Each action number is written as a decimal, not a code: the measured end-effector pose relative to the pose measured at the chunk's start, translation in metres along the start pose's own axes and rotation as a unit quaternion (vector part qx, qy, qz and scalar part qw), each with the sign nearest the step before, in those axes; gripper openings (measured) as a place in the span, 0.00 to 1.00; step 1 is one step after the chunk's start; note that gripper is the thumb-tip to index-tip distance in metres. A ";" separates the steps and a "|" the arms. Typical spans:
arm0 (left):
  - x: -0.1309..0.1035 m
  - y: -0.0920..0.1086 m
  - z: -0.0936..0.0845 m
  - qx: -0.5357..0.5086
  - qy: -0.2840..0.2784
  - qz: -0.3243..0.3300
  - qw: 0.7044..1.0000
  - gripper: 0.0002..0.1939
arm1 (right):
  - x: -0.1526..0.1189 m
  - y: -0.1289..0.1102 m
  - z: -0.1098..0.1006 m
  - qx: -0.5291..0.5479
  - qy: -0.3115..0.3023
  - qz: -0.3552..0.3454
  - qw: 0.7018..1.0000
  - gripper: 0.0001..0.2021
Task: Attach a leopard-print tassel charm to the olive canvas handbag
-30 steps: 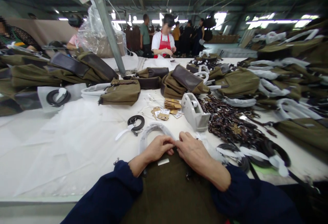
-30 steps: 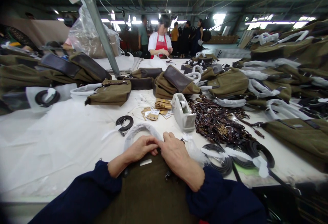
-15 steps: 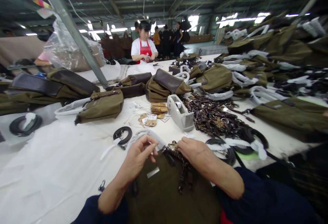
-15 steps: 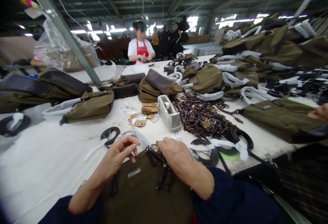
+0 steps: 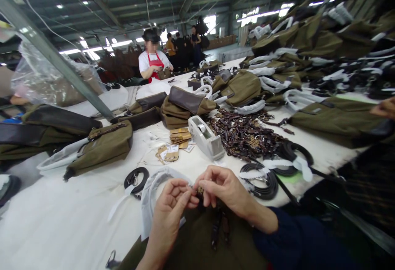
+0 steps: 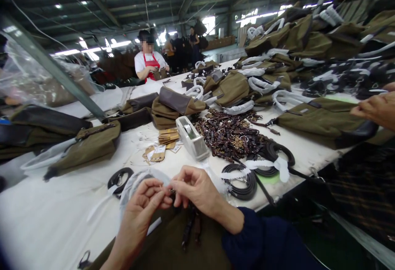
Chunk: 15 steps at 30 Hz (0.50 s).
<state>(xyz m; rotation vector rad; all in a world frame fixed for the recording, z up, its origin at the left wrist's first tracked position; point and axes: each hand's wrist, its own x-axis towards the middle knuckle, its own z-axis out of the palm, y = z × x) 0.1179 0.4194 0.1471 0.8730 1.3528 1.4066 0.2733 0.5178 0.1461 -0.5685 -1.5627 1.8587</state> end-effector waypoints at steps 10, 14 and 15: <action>0.013 -0.019 0.000 0.027 0.005 -0.045 0.999 0.09 | 0.016 0.032 0.002 0.106 -0.007 0.073 0.992 0.21; 0.017 -0.021 0.002 0.023 0.002 -0.037 0.999 0.08 | 0.016 0.035 0.000 0.079 0.005 0.070 0.994 0.20; 0.017 -0.021 0.003 0.025 0.000 -0.037 0.999 0.08 | 0.016 0.035 0.000 0.073 0.010 0.070 0.995 0.19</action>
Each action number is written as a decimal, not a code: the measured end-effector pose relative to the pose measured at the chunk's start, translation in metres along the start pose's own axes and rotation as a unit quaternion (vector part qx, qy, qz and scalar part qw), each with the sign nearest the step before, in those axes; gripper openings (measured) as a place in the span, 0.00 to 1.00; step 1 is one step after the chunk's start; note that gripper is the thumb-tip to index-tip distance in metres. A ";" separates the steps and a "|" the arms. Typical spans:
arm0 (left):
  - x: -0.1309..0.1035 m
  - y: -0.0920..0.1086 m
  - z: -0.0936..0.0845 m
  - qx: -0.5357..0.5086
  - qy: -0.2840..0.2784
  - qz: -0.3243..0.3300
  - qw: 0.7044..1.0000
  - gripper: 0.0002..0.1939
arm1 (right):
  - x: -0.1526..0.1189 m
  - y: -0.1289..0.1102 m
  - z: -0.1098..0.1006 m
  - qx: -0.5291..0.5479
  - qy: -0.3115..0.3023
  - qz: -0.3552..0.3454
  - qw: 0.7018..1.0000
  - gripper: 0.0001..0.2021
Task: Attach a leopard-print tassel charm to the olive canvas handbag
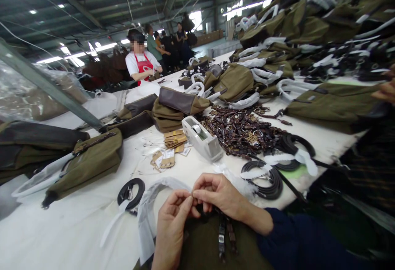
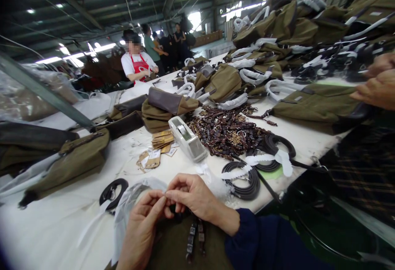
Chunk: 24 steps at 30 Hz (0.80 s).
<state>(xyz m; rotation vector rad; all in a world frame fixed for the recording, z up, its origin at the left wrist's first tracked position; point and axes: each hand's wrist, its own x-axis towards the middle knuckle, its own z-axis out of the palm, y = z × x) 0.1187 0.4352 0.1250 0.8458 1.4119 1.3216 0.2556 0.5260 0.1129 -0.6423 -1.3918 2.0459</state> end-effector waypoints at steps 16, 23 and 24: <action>0.002 -0.001 -0.001 -0.013 0.018 -0.024 0.999 0.11 | -0.004 0.004 -0.003 -0.048 0.033 -0.007 0.998 0.15; 0.001 0.000 -0.001 0.005 0.032 -0.039 0.999 0.13 | -0.004 0.002 -0.003 -0.060 0.023 0.000 0.998 0.15; 0.001 0.000 -0.001 0.004 0.031 -0.037 0.999 0.12 | -0.004 0.002 -0.002 -0.062 0.022 0.000 0.998 0.15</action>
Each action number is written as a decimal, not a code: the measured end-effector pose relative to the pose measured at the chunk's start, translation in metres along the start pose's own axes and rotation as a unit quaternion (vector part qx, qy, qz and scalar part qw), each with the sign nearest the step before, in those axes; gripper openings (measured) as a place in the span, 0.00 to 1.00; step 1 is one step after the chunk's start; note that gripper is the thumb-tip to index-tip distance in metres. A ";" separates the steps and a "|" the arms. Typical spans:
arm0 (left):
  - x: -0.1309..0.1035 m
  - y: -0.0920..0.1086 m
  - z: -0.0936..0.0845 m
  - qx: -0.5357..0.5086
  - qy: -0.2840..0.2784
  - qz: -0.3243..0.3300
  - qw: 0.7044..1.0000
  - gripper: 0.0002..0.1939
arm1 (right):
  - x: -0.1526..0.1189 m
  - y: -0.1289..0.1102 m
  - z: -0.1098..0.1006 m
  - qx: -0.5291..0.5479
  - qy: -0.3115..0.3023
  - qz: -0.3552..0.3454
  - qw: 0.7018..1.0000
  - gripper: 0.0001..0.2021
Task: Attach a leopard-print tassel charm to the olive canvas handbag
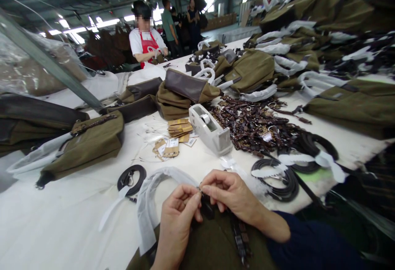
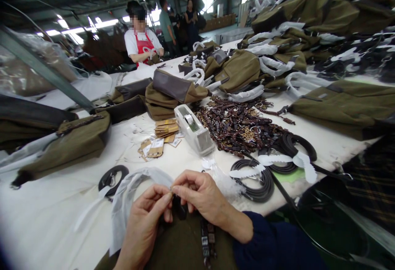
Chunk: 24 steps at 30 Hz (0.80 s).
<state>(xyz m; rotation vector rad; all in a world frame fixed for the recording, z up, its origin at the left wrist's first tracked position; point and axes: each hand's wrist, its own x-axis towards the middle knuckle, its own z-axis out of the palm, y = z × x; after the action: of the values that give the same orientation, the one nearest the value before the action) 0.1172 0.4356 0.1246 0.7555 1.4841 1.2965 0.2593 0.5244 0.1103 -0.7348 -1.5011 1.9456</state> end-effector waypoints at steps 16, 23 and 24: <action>0.007 -0.006 -0.001 -0.014 -0.024 0.012 1.000 0.10 | 0.000 0.012 0.006 -0.035 0.001 -0.039 0.999 0.14; -0.039 -0.006 -0.008 0.096 0.111 0.139 0.979 0.32 | -0.016 -0.024 -0.024 -0.233 0.128 -0.139 0.954 0.10; -0.050 -0.012 -0.017 0.134 0.143 0.163 0.967 0.32 | -0.022 -0.027 -0.030 -0.283 0.123 -0.143 0.941 0.09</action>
<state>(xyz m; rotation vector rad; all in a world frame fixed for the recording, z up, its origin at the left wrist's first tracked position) 0.1186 0.3814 0.1252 1.0586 1.8496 1.5149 0.2984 0.5339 0.1322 -0.8971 -1.8980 1.1610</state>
